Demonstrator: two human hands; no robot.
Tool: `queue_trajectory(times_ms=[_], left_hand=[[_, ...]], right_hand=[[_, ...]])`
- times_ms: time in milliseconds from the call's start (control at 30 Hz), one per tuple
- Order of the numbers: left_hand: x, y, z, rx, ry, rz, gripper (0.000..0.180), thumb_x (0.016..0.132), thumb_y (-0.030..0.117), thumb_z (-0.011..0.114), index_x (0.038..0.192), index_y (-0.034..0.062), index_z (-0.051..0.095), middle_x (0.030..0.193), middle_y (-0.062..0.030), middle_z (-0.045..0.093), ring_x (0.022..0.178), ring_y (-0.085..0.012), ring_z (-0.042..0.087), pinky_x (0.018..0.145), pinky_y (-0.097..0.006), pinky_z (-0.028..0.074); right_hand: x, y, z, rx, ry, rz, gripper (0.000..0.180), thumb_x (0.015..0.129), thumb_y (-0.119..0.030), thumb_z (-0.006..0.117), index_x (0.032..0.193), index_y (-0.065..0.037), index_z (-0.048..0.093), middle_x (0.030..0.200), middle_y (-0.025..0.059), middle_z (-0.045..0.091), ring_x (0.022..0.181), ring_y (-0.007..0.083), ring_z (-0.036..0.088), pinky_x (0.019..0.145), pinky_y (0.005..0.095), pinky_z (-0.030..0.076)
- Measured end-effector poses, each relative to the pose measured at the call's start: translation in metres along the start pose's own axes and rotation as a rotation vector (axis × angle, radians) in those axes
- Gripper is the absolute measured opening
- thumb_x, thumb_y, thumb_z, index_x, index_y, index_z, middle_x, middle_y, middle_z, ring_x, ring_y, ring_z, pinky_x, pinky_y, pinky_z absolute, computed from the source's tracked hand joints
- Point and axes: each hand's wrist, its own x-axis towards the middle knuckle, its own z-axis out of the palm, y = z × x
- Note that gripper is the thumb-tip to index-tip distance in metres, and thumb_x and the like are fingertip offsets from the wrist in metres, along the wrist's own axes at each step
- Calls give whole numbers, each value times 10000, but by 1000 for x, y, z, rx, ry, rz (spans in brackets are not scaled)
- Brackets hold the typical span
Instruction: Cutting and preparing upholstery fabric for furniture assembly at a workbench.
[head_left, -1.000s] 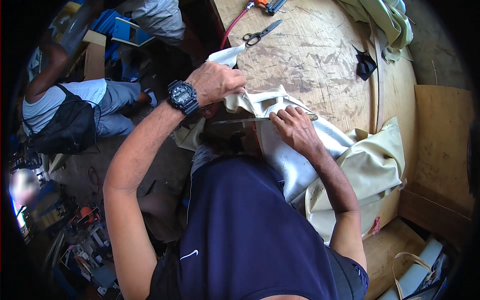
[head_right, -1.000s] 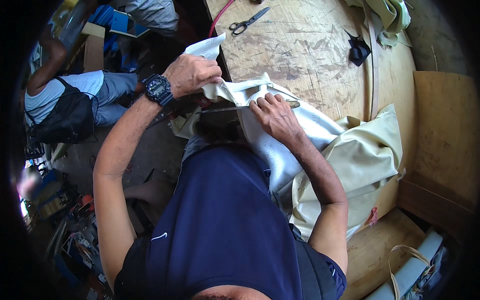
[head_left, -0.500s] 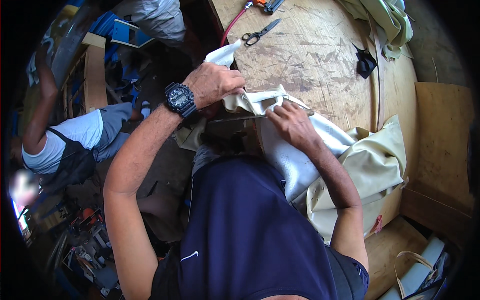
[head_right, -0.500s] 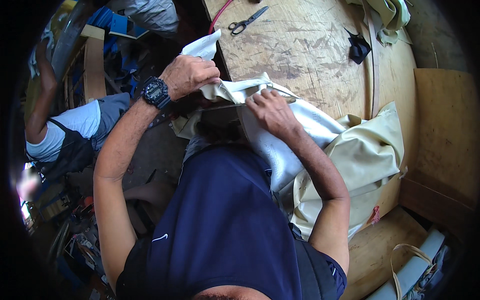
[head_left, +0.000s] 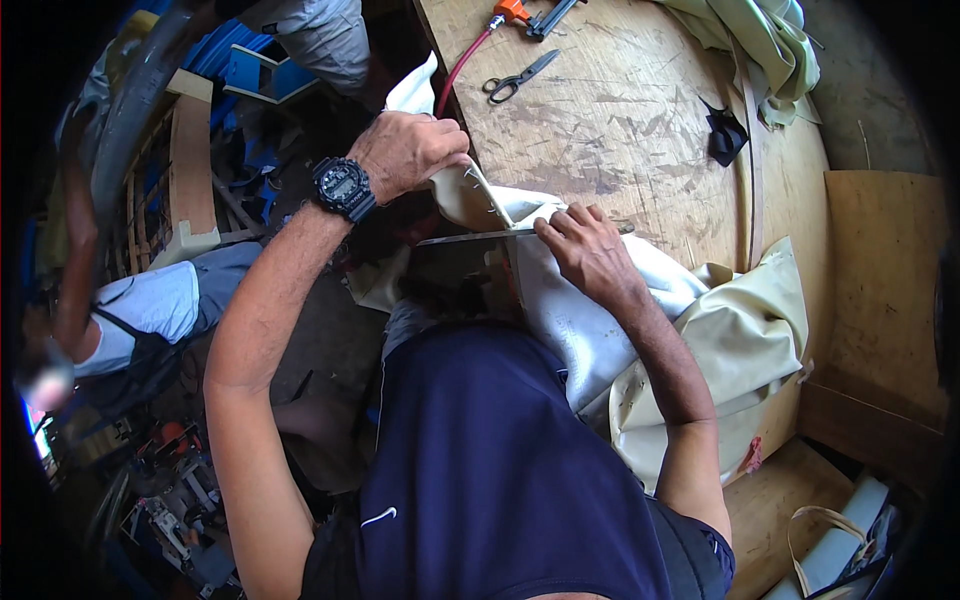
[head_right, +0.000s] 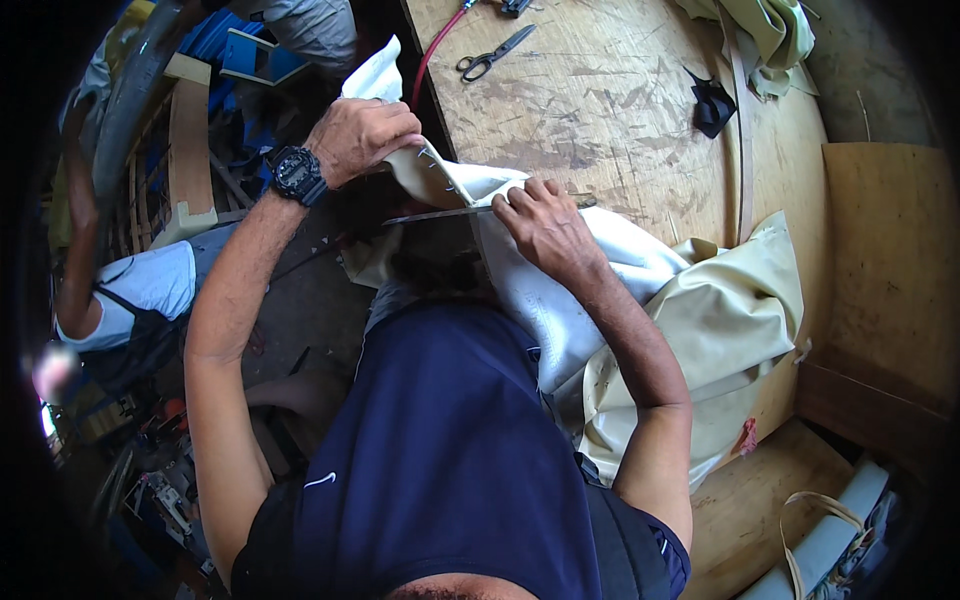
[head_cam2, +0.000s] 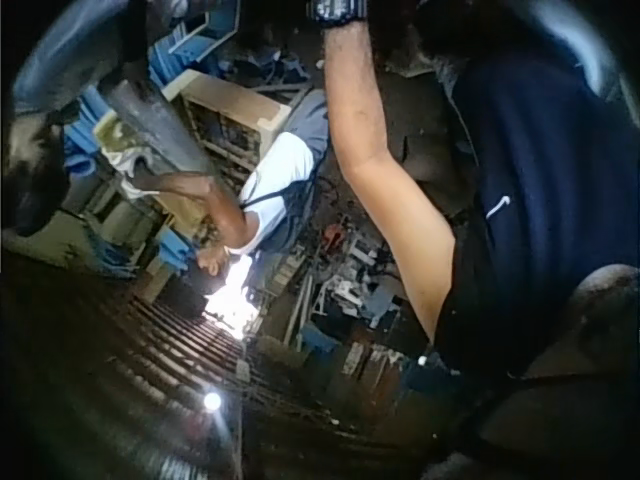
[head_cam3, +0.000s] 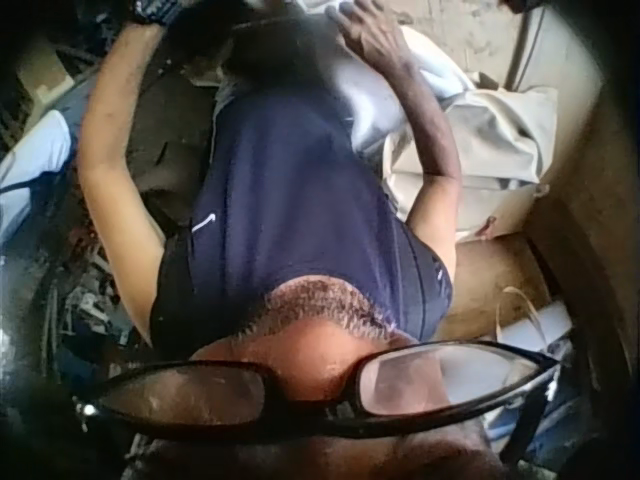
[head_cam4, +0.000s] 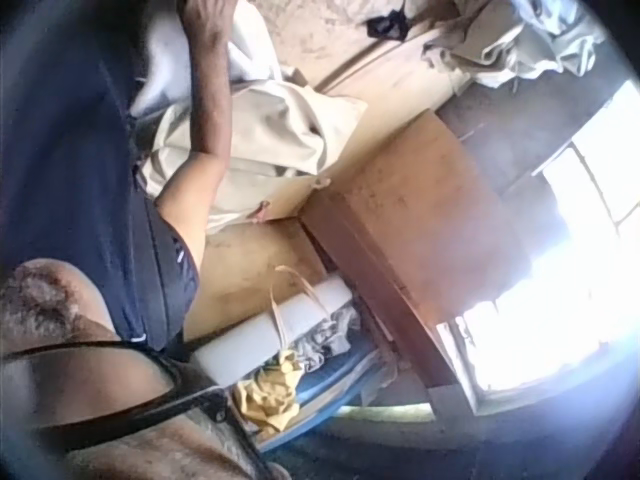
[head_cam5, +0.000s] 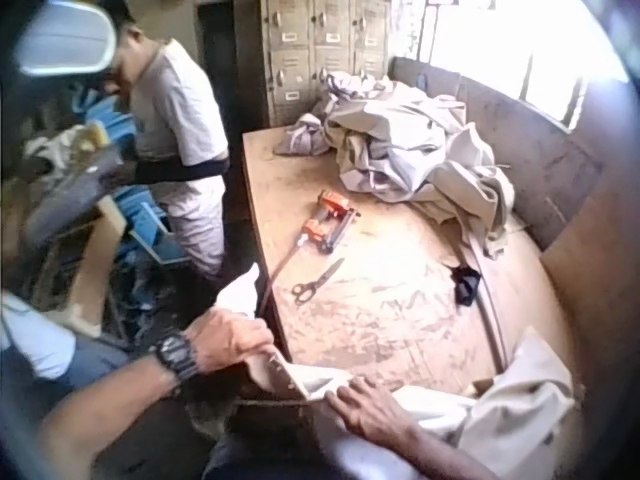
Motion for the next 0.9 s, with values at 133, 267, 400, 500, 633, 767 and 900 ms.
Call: queue_trajectory(times_ms=[133, 267, 400, 500, 633, 767, 900], left_hand=[[-1, 0, 2, -19, 8, -36, 296, 996, 424, 657, 955, 134, 698, 876, -23, 714, 823, -237, 741, 731, -392, 612], [-1, 0, 2, -20, 6, -34, 306, 1002, 436, 645, 958, 138, 697, 885, -20, 719, 852, -231, 751, 754, -390, 620], [1, 1, -2, -7, 16, -6, 254, 1007, 353, 689, 943, 109, 710, 897, -25, 743, 825, -223, 756, 732, -367, 619], [0, -1, -2, 12, -2, -16, 255, 994, 358, 705, 943, 108, 713, 883, -34, 739, 816, -232, 751, 718, -372, 611], [-10, -19, -22, -4, 102, -70, 250, 975, 359, 729, 911, 118, 707, 840, -54, 720, 797, -266, 731, 689, -390, 583], [-30, -18, 2, -21, -36, -124, 207, 949, 314, 746, 899, 120, 698, 806, -82, 688, 812, -310, 689, 751, -449, 549], [-66, 13, 66, -247, -122, -148, 155, 950, 224, 689, 880, 91, 649, 871, -98, 656, 903, -321, 641, 901, -460, 486]], right_hand=[[7, -2, 7, -16, -4, -19, 274, 895, -124, 629, 1164, -81, 662, 976, 69, 629, 980, 249, 614, 861, 403, 483], [8, -2, 7, -36, -28, -21, 289, 886, -124, 628, 1170, -81, 664, 979, 68, 631, 992, 250, 617, 875, 406, 483], [8, 0, 8, -39, -38, -18, 300, 888, -120, 628, 1182, -83, 670, 988, 72, 633, 1004, 251, 618, 894, 405, 482], [7, 7, 2, -20, -63, 6, 276, 894, -91, 640, 1167, -81, 682, 989, 74, 647, 999, 262, 623, 885, 413, 497], [-24, 44, -24, 16, 1, 171, 197, 906, -82, 630, 1089, -89, 704, 957, 98, 670, 974, 296, 640, 874, 426, 507], [-73, 45, -56, 77, 92, 352, 114, 961, -73, 651, 1058, -76, 711, 893, 122, 687, 850, 346, 647, 782, 430, 526], [-100, 9, -39, 896, 137, 962, 163, 1027, -163, 703, 1098, -18, 680, 742, 20, 599, 690, 127, 576, 617, 327, 464]])
